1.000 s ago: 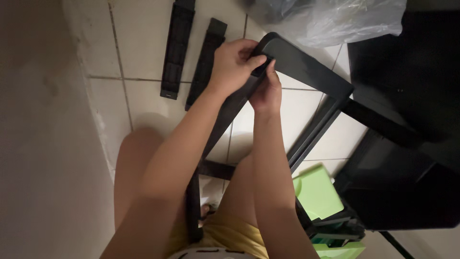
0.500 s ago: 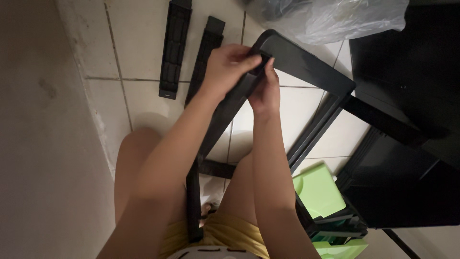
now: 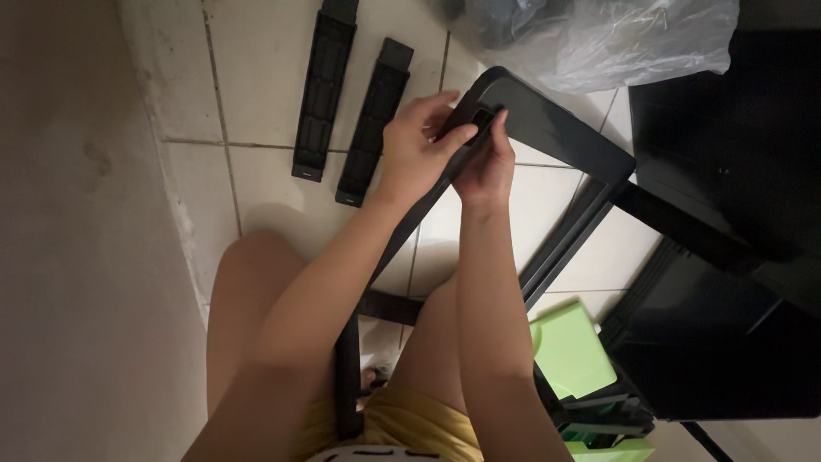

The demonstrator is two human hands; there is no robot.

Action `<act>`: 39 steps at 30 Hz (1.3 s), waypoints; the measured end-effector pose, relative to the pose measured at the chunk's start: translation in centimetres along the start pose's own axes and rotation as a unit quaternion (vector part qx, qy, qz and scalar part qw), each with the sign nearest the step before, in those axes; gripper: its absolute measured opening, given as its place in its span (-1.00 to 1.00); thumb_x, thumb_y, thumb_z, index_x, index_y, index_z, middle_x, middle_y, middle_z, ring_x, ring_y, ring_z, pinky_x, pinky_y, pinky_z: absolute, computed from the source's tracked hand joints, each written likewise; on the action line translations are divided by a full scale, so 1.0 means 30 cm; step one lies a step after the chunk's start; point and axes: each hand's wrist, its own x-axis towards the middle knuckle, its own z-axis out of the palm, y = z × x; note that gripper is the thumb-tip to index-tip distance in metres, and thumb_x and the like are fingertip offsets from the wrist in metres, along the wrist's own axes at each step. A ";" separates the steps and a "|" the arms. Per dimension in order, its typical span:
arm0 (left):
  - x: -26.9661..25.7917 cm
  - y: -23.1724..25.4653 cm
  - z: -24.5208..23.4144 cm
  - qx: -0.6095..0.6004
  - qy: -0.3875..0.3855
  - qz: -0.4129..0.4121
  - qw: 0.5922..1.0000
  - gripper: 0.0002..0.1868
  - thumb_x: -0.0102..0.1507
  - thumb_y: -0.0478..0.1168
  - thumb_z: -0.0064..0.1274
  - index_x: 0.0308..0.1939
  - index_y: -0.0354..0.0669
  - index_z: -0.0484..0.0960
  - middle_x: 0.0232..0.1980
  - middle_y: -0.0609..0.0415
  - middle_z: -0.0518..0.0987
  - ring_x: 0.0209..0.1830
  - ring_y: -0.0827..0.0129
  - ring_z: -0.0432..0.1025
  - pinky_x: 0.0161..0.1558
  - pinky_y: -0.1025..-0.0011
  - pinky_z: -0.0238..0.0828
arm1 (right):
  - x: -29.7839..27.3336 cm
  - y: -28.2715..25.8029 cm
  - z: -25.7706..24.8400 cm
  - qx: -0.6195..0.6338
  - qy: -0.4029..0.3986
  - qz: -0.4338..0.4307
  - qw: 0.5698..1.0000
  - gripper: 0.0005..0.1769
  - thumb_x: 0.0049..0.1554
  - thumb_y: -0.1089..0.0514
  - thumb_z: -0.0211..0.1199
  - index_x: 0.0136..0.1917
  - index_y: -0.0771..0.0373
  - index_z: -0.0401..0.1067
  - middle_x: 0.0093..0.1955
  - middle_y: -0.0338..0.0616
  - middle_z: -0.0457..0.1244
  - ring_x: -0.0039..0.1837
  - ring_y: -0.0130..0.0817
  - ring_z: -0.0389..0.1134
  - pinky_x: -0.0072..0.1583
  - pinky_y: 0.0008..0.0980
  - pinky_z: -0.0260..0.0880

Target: The person assembles a black plastic furniture frame by hand, connecting corner pieces and long side rails on a tiled floor. They repeatedly align and snap the components together to form a rectangular frame.

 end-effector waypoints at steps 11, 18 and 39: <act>0.123 -0.146 -0.033 -0.189 -0.145 -0.290 0.927 -0.57 0.33 -0.08 0.12 0.17 -0.30 0.67 0.02 0.04 0.69 0.02 0.39 0.55 -0.01 0.41 0.49 | -0.009 0.021 -0.001 -0.042 -0.015 -0.011 0.999 -0.30 0.28 -0.38 0.05 0.35 0.23 0.35 0.21 -0.06 0.33 0.27 -0.11 0.34 0.33 -0.03 0.35; 0.107 -0.226 -0.059 -0.373 -0.185 -0.227 0.880 -0.55 0.35 -0.20 0.15 0.30 -0.31 0.58 0.12 -0.02 0.67 0.08 0.31 0.57 0.15 0.33 0.54 | 0.012 0.008 -0.003 -0.047 -0.010 0.000 0.999 -0.32 0.26 -0.35 0.06 0.34 0.24 0.36 0.22 -0.11 0.33 0.29 -0.16 0.35 0.40 -0.13 0.35; -0.534 -0.633 -0.487 0.466 -0.575 -0.268 0.617 -0.82 0.20 -0.27 0.16 -0.19 -0.25 0.78 -0.07 -0.21 0.70 -0.10 0.00 0.60 -0.01 0.11 0.48 | -0.001 -0.059 -0.211 -0.173 -0.112 -0.045 0.977 -0.53 0.35 -0.15 0.26 0.26 0.27 0.43 0.25 -0.10 0.31 0.38 -0.12 0.30 0.37 -0.09 0.27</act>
